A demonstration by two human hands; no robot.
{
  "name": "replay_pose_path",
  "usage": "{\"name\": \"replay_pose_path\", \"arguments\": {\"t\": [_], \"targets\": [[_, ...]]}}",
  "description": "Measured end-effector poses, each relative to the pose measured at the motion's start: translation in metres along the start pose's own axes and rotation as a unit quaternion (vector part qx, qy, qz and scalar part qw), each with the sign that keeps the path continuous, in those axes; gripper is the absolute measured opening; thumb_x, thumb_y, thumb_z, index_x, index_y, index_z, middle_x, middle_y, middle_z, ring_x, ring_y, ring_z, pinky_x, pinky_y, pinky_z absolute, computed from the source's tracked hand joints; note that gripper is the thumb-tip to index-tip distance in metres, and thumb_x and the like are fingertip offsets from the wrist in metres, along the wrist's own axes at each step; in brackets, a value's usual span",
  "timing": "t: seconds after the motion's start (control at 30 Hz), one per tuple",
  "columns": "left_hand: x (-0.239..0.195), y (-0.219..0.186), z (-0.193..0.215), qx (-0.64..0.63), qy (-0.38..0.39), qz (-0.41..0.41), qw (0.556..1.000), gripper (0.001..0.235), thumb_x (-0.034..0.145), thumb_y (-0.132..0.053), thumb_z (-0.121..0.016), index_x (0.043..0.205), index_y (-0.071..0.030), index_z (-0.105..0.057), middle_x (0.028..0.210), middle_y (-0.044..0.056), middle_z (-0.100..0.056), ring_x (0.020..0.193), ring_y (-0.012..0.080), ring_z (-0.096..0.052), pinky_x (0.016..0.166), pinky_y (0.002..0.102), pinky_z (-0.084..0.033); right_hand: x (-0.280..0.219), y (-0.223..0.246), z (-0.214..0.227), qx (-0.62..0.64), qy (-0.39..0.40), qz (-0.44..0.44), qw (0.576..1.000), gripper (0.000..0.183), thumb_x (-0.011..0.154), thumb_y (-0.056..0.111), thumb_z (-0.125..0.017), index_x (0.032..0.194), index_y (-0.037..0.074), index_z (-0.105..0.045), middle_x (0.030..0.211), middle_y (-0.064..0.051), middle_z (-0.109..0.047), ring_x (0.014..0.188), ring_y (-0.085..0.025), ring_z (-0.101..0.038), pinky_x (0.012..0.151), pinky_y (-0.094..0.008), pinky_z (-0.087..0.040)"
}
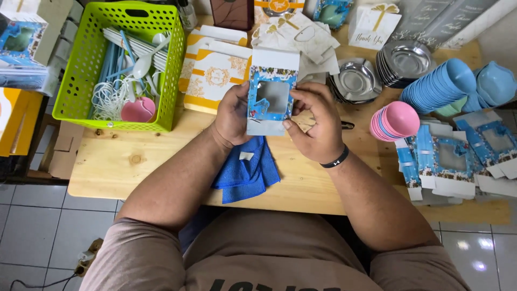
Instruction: The person assembles small, patterned cardboard boxes at a wooden table. They fold the flaps and press the edges to secure the structure, occasionally turning the box over to work on different sides. The workspace contains stacks of similar boxes, plastic cups, and a green basket of cutlery.
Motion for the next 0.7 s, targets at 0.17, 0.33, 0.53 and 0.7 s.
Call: {"name": "replay_pose_path", "arguments": {"t": [0.17, 0.33, 0.53, 0.7], "targets": [[-0.005, 0.000, -0.009, 0.005, 0.002, 0.006, 1.000, 0.047, 0.091, -0.045, -0.060, 0.108, -0.004, -0.075, 0.099, 0.017, -0.077, 0.094, 0.0331, -0.077, 0.091, 0.049, -0.063, -0.004, -0.003, -0.001, 0.006, 0.002, -0.009, 1.000, 0.045, 0.092, 0.012, -0.075, 0.130, -0.005, -0.061, 0.128, -0.020, -0.054, 0.079, -0.024, -0.065, 0.075, -0.040, -0.057], [-0.006, -0.003, -0.013, 0.006, 0.009, 0.009, 1.000, 0.049, 0.092, -0.046, -0.058, 0.110, -0.004, -0.076, 0.101, 0.018, -0.077, 0.096, 0.0328, -0.077, 0.092, 0.050, -0.063, 0.004, 0.009, -0.006, 0.024, 0.050, -0.025, 0.998, 0.057, 0.093, 0.017, -0.074, 0.142, -0.001, -0.053, 0.147, -0.023, -0.036, 0.096, -0.024, -0.062, 0.084, -0.040, -0.058], [-0.030, -0.007, -0.035, 0.010, -0.047, 0.043, 0.998, 0.045, 0.091, -0.042, -0.063, 0.101, -0.001, -0.077, 0.090, 0.018, -0.077, 0.084, 0.0338, -0.078, 0.082, 0.048, -0.065, -0.004, 0.002, -0.014, 0.025, 0.085, -0.019, 0.996, 0.075, 0.089, 0.026, -0.078, 0.153, 0.006, -0.045, 0.164, -0.029, -0.020, 0.141, -0.039, -0.048, 0.105, -0.047, -0.051], [-0.040, -0.013, -0.047, 0.002, -0.072, 0.054, 0.996, 0.042, 0.090, -0.038, -0.066, 0.096, 0.003, -0.076, 0.085, 0.020, -0.076, 0.078, 0.0336, -0.077, 0.077, 0.047, -0.065, -0.005, 0.001, -0.017, 0.050, 0.095, -0.027, 0.994, 0.081, 0.085, 0.024, -0.083, 0.151, 0.002, -0.042, 0.161, -0.032, -0.023, 0.119, -0.038, -0.062, 0.085, -0.041, -0.060]]}}
Point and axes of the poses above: each hand's wrist, its own x-axis towards the middle knuckle, its own z-axis out of the back of the hand, y = z × x, the point moved 10 cm from there along x, towards the middle knuckle
